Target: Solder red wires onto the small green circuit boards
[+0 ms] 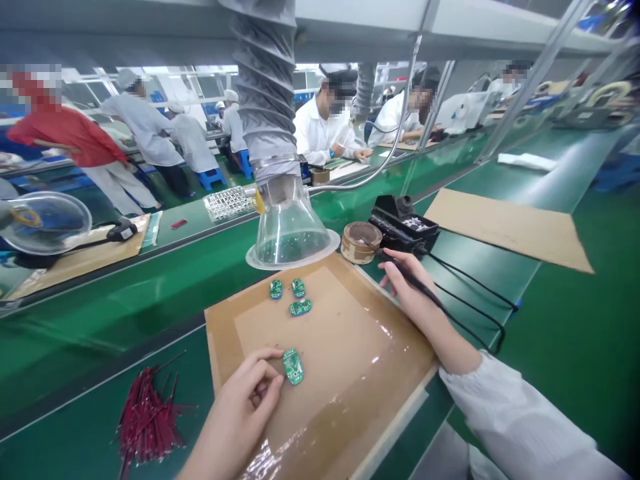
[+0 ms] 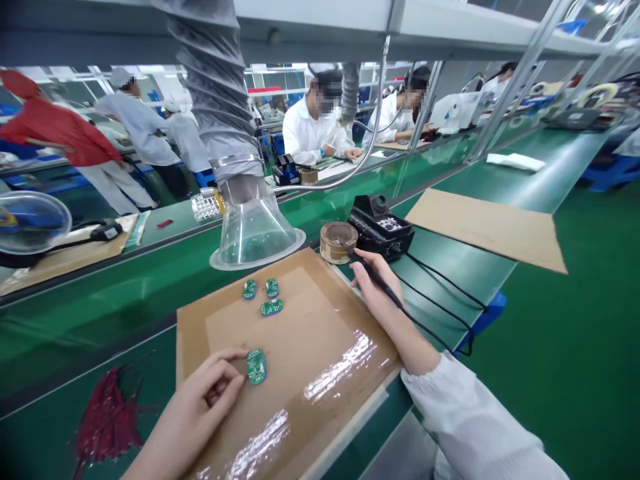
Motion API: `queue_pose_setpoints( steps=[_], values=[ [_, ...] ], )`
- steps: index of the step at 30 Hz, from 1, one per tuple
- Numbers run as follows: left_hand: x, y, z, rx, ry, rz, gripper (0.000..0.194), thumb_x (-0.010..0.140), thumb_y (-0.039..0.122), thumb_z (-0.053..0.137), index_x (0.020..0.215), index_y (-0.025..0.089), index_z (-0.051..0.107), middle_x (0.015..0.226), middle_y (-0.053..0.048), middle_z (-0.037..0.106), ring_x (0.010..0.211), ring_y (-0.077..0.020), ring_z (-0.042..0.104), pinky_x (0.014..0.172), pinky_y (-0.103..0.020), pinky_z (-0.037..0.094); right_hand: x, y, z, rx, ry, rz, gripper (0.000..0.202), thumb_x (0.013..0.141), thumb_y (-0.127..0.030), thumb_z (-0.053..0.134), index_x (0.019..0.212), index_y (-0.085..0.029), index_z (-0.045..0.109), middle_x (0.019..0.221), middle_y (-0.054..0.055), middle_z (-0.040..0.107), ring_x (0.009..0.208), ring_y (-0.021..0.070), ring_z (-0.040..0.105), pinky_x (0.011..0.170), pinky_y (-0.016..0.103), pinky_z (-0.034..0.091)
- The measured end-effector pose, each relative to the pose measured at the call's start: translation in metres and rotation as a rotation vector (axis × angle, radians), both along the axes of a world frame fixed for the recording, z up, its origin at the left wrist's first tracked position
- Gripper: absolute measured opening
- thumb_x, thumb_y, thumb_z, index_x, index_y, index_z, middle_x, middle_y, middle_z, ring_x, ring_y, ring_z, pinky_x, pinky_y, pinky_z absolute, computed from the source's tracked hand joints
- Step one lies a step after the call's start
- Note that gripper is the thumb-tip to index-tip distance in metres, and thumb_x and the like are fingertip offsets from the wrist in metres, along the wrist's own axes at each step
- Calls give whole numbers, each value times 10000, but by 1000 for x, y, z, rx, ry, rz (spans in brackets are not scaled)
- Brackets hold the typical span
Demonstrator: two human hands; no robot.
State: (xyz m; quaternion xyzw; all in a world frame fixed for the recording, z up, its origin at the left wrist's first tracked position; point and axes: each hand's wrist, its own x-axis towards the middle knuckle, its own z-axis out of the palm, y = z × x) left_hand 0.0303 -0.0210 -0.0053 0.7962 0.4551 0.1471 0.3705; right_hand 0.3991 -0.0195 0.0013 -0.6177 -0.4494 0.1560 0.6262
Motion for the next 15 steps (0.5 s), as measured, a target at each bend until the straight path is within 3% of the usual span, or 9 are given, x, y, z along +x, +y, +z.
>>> queue_pose_setpoints(
  steps=[5,10,15],
  values=[
    [-1,-1,9,-55,6,-74,329,1035,445,429,865,215,593,1367,-25,593,653,-106,516,641,-277,443,-1,-2,-6,31,-4,8,401,971,-502,589,1281,-249,610,1089,85,706,775,186,701,552,290,522],
    [-6,1,19,-48,-36,-266,241,1040,359,450,915,230,611,1383,-11,591,870,-133,633,731,-267,469,0,4,-9,68,-32,0,427,978,-496,577,1335,-262,578,1140,94,705,903,231,720,594,322,559],
    [-19,14,31,124,-32,-142,215,1047,351,448,1021,253,638,1425,-31,530,1089,-181,620,869,-309,492,-1,5,-6,8,-90,5,449,974,-518,575,1325,-239,595,1111,113,722,952,241,716,659,343,583]
  ],
)
